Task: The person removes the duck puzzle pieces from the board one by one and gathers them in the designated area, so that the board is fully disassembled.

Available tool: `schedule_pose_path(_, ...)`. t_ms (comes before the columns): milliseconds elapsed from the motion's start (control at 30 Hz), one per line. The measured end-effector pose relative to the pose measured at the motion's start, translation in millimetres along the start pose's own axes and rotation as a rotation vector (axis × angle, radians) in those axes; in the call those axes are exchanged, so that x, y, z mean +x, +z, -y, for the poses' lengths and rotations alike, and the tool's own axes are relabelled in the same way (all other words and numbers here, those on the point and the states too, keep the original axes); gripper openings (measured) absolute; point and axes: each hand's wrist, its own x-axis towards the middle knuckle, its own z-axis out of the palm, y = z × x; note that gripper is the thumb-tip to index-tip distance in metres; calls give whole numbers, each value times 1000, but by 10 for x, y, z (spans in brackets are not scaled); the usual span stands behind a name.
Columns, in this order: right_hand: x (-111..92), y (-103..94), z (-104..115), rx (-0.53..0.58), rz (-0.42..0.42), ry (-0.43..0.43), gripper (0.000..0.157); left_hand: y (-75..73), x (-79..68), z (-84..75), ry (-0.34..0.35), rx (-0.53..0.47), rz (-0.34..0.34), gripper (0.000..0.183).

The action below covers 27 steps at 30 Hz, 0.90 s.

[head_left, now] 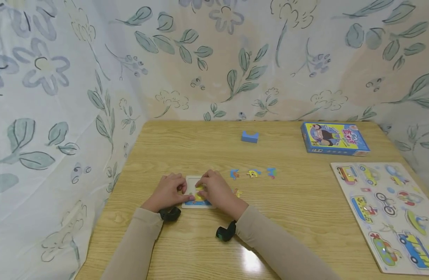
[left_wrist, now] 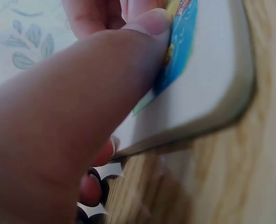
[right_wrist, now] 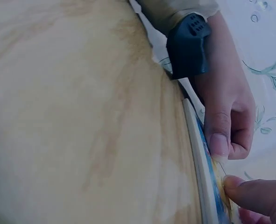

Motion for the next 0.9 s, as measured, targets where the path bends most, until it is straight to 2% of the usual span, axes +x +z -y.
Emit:
schedule_pose_path(200, 6, -12, -12, 173, -6, 3, 23, -11, -11, -19, 1, -1, 1, 46)
schedule_pose_path(400, 9, -43, -8, 306, -12, -4, 40, -32, -12, -42, -1, -2, 9, 46)
schedule_pose_path(500, -20, -140, -18, 351, -52, 4, 34, -36, -7, -50, -8, 5, 14, 46)
schedule_pose_path(567, -73, -271, -53, 370, -86, 11, 27, -33, -3, -50, -12, 9, 14, 47)
schedule_pose_path(667, -227, -540, -215, 360, -125, 26, 23, -11, 10, -47, -14, -1, 9, 47)
schedule_pose_path(767, -452, -778, -486, 317, -130, 76, 19, 6, 19, -29, -9, -12, 6, 48)
schedule_pose_path(900, -749, -859, -846, 253, -122, 175, 11, -19, 9, 6, -1, -10, -4, 48)
